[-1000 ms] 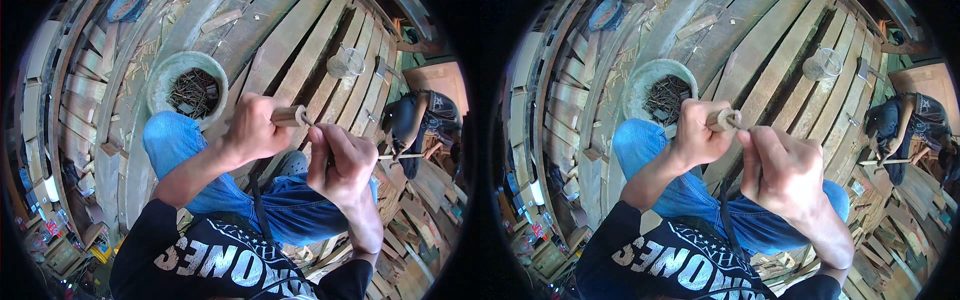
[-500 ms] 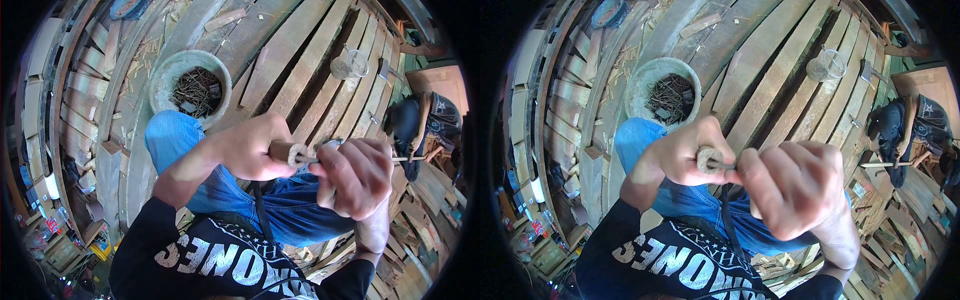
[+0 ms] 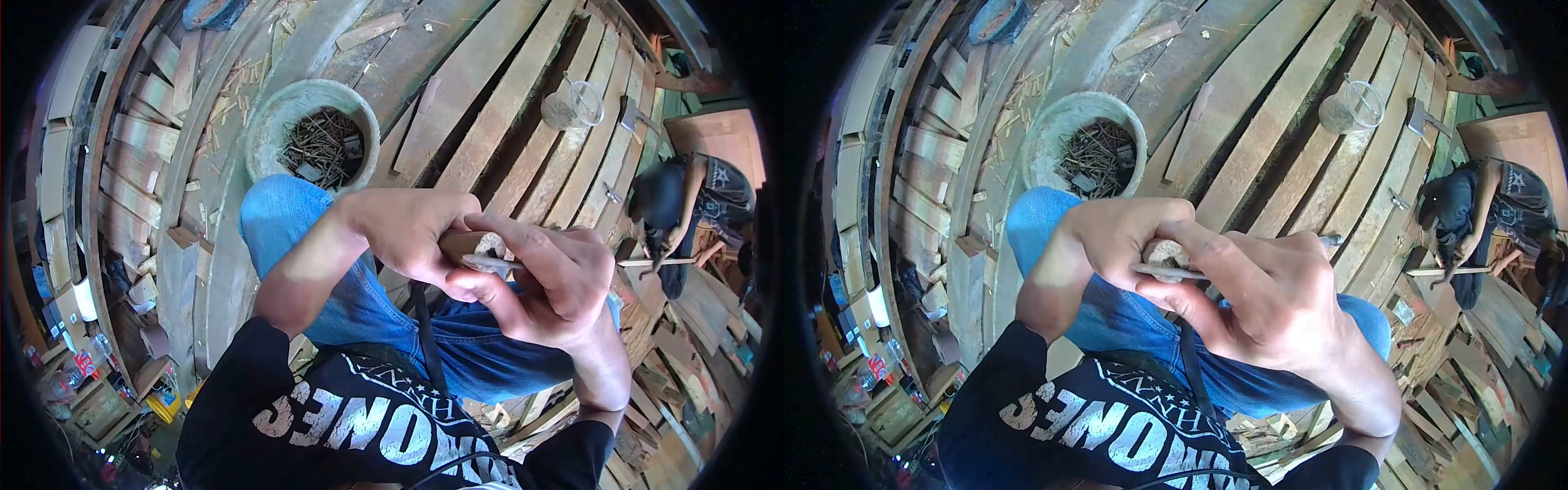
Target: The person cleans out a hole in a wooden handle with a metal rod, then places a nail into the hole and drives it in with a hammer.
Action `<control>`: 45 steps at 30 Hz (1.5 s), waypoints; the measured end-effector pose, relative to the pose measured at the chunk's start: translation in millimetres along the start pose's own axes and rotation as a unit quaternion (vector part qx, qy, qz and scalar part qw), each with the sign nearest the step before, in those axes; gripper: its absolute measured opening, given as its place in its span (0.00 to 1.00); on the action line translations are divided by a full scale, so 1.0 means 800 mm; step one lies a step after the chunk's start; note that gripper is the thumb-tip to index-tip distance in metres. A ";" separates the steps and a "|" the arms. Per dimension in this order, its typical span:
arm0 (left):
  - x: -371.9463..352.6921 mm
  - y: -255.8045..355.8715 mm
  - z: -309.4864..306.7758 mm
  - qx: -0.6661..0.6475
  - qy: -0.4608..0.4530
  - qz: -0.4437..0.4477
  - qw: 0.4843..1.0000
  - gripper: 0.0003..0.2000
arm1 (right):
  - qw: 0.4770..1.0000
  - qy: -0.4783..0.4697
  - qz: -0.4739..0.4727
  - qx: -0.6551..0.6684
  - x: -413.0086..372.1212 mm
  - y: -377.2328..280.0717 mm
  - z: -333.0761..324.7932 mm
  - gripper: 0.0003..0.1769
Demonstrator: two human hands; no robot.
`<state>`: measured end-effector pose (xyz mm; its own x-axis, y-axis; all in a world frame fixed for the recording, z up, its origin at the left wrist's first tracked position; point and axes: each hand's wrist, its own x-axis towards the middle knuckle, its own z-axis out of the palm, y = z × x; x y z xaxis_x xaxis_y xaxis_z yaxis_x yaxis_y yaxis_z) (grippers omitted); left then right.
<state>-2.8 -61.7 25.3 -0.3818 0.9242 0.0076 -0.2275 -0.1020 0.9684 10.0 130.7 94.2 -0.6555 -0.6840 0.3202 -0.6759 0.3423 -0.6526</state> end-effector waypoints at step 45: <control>0.027 -0.010 0.036 0.218 0.416 0.094 0.878 0.11 | 0.977 0.064 -0.050 -0.195 -0.004 0.009 -0.026 0.06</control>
<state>16.8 -30.2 25.0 -0.9395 0.2981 0.1685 0.2045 0.0938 0.9744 0.5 148.9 103.0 -0.6000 -0.6490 0.4677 -0.7990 0.5152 -0.3101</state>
